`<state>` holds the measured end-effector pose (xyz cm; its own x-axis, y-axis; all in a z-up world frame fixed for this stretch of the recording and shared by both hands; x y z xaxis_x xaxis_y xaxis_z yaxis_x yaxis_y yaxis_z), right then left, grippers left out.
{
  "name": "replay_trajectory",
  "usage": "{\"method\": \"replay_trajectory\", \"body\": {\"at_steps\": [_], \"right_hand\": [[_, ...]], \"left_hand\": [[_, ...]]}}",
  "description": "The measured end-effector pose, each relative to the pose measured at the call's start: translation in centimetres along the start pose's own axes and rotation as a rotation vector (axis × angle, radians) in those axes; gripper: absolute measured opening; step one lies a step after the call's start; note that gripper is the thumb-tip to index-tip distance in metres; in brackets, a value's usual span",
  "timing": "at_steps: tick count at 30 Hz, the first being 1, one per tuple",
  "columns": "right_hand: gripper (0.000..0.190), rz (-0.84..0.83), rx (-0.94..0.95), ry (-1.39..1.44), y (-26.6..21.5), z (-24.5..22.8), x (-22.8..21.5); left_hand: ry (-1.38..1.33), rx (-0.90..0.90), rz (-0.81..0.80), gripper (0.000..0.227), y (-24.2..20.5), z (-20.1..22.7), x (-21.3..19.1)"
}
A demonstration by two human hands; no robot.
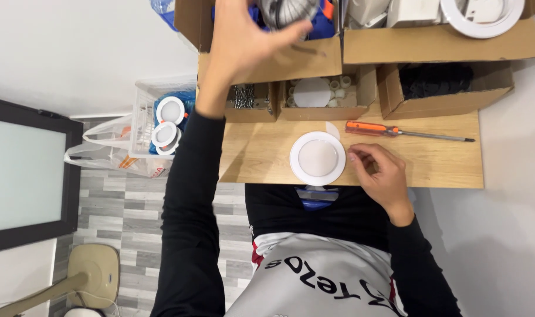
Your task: The person assembles multiple round light fixtures by taking white circular bases and attaching metal heat sink components to them. They retrieve parts from cardboard boxes on a wooden table and place the completed units into a plastic bin on the floor.
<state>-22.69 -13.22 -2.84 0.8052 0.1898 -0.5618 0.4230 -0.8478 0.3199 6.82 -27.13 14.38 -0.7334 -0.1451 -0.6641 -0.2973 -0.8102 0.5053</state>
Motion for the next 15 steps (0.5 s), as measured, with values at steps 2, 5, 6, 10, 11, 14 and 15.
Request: {"method": "replay_trajectory", "body": {"at_steps": [2, 5, 6, 10, 11, 14, 15], "right_hand": [[0.011, -0.013, 0.018, 0.007, 0.0, 0.1, -0.1], [0.012, -0.028, 0.086, 0.111, -0.3, 0.9, -0.3], [0.014, -0.045, 0.126, 0.275, -0.5, 1.7, -0.2], [0.027, -0.063, 0.106, 0.525, -0.1, 0.3, -1.0], [0.027, -0.065, 0.113, 0.525, 0.2, -0.5, -1.1], [0.051, -0.115, 0.049, 0.555, 0.6, -1.8, -0.6], [0.056, -0.118, 0.022, 0.598, 0.5, -1.1, 0.1]], "left_hand": [[-0.020, 0.028, 0.004, 0.066, -1.9, 3.2, -0.4], [-0.126, 0.043, -0.099, 0.070, -5.2, 7.2, 0.5], [-0.152, 0.078, -0.111, 0.074, -6.3, 8.1, 1.2], [-0.220, 0.023, -0.187, 0.082, -11.1, 8.6, 5.2], [-0.226, 0.019, -0.189, 0.082, -11.9, 8.7, 5.9], [-0.165, -0.024, -0.172, 0.085, -14.2, 9.2, 8.0], [-0.175, -0.069, -0.128, 0.083, -14.6, 9.0, 8.4]]}}
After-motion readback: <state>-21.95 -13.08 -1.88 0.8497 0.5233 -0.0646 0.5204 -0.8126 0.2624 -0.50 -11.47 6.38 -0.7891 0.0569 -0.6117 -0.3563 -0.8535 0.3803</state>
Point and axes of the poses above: each hand's wrist, its own y-axis towards the middle knuckle, its own x-axis out of the palm, z = x × y, the point moved 7 cm from there along y, towards the middle knuckle, and after that the axes turned 10 degrees about -z, right-handed, at the moved point
